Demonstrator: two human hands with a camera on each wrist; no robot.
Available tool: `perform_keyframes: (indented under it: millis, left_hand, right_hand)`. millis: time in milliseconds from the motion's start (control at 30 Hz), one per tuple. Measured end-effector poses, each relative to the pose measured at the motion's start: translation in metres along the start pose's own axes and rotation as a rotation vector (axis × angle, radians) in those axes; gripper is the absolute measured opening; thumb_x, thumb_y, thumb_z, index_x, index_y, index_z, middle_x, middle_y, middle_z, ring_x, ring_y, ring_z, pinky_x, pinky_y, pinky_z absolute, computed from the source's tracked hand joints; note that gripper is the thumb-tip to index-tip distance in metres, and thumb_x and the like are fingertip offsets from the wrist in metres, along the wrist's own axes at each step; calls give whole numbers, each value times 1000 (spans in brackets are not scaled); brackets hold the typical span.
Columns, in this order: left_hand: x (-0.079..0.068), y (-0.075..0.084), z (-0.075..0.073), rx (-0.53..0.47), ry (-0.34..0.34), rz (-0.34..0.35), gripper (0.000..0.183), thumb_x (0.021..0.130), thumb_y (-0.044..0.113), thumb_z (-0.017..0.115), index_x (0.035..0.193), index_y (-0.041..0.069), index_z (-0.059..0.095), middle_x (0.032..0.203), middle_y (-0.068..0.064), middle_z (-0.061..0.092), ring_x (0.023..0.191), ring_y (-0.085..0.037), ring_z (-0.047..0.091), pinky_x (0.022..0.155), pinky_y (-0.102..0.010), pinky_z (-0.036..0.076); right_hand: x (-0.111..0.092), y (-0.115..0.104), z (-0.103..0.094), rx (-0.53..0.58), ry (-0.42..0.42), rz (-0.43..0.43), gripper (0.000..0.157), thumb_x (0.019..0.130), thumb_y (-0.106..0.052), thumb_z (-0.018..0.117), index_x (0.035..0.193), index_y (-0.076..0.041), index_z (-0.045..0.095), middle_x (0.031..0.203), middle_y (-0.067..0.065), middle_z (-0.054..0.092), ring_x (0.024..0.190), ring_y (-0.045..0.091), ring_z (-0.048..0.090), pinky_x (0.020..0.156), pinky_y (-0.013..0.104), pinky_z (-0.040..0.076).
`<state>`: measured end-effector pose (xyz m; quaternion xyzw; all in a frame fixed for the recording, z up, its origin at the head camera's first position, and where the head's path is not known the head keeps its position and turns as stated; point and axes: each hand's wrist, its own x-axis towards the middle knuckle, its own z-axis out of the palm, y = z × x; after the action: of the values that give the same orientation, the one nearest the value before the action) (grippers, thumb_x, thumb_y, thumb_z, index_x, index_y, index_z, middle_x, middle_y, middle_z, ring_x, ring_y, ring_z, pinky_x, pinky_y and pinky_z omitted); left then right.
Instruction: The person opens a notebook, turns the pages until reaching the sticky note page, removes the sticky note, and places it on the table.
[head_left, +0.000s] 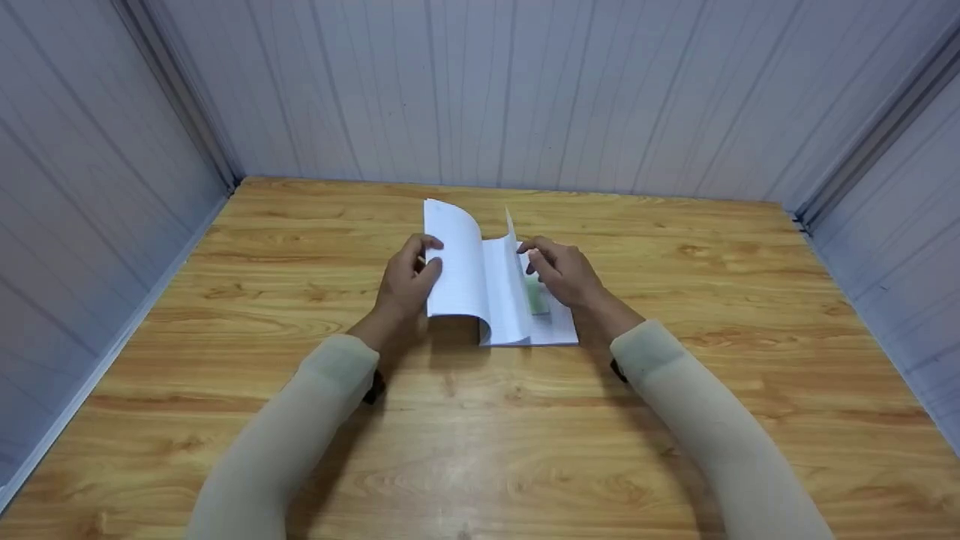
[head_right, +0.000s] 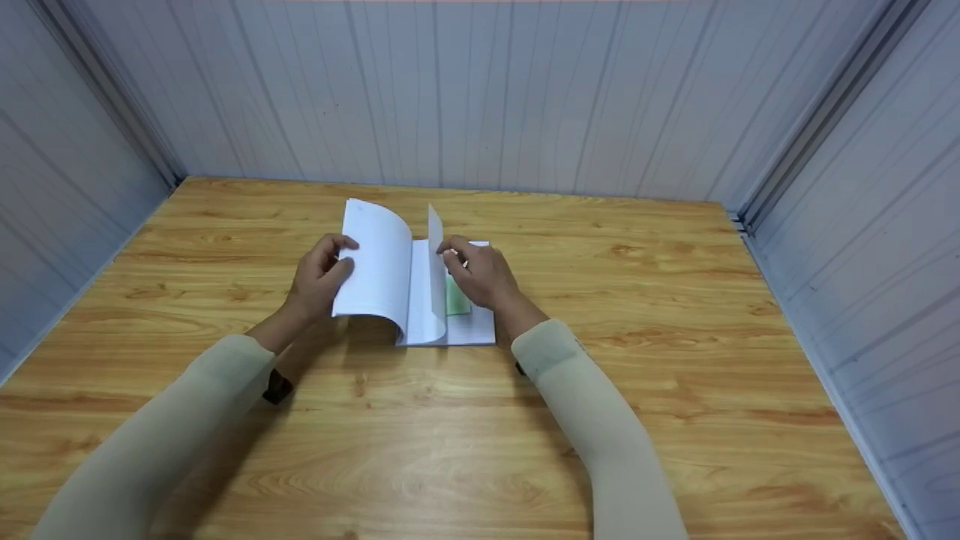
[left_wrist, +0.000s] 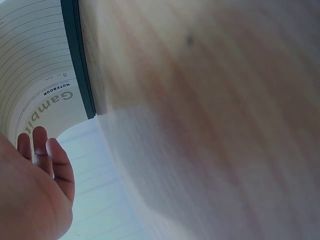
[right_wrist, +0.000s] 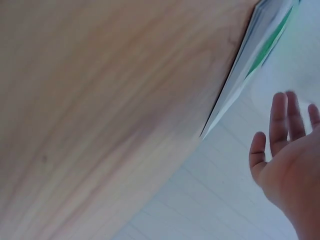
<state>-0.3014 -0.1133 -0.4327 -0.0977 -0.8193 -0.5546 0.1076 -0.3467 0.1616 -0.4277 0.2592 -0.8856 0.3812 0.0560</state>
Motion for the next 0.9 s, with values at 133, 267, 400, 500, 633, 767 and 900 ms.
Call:
perform_keyframes:
  millis: [133,267,400,500,633,767,900]
  left_hand:
    - [2,1,0,-5,-1,-4,22,92,24,54,114,18,56,98,-2,49,79,-20,44,70,-33,39]
    - [4,2,1,-6,10,-16,24,91,28,58,113,17,56,97,-1,47,79,-19,44,71,-31,37]
    - [5,3,1,-15,13,-30,27,90,30,62,113,16,55,96,-2,48,78,-20,44,69,-31,38]
    - [5,4,1,-19,2,-47,30,89,31,63,113,16,55,96,-5,49,78,-20,45,68,-30,40]
    - [5,5,2,-25,0,-58,33,88,32,65,114,15,55,98,-9,50,78,-19,45,68,-29,40]
    - [6,5,1,-83,18,-73,32,86,26,67,114,15,55,97,-7,49,77,-18,45,65,-27,42]
    - [6,5,-2,-118,29,-82,36,83,17,67,117,17,55,99,-4,49,77,-19,46,64,-26,43]
  right_hand:
    - [0,-4,0,-55,-86,-64,30,95,-23,49,123,-22,60,90,6,72,75,15,62,67,31,46]
    - [2,-11,3,-116,-176,-91,39,92,-28,56,131,-26,54,100,3,72,90,18,65,78,37,50]
    - [3,-19,9,-170,-284,-62,49,91,-39,57,139,-33,45,117,4,67,104,22,62,91,46,47]
    - [1,-25,13,-190,-342,-38,56,91,-46,56,143,-38,38,131,2,59,113,23,59,99,52,40]
    - [-1,-33,17,-199,-377,-43,61,91,-54,54,147,-42,31,143,-2,49,122,23,54,102,54,36]
    - [-1,-38,17,-211,-379,-58,64,90,-59,52,147,-44,29,143,0,48,126,24,50,103,56,34]
    - [-1,-39,15,-242,-372,-61,64,88,-57,55,146,-39,34,139,3,51,127,24,47,104,57,32]
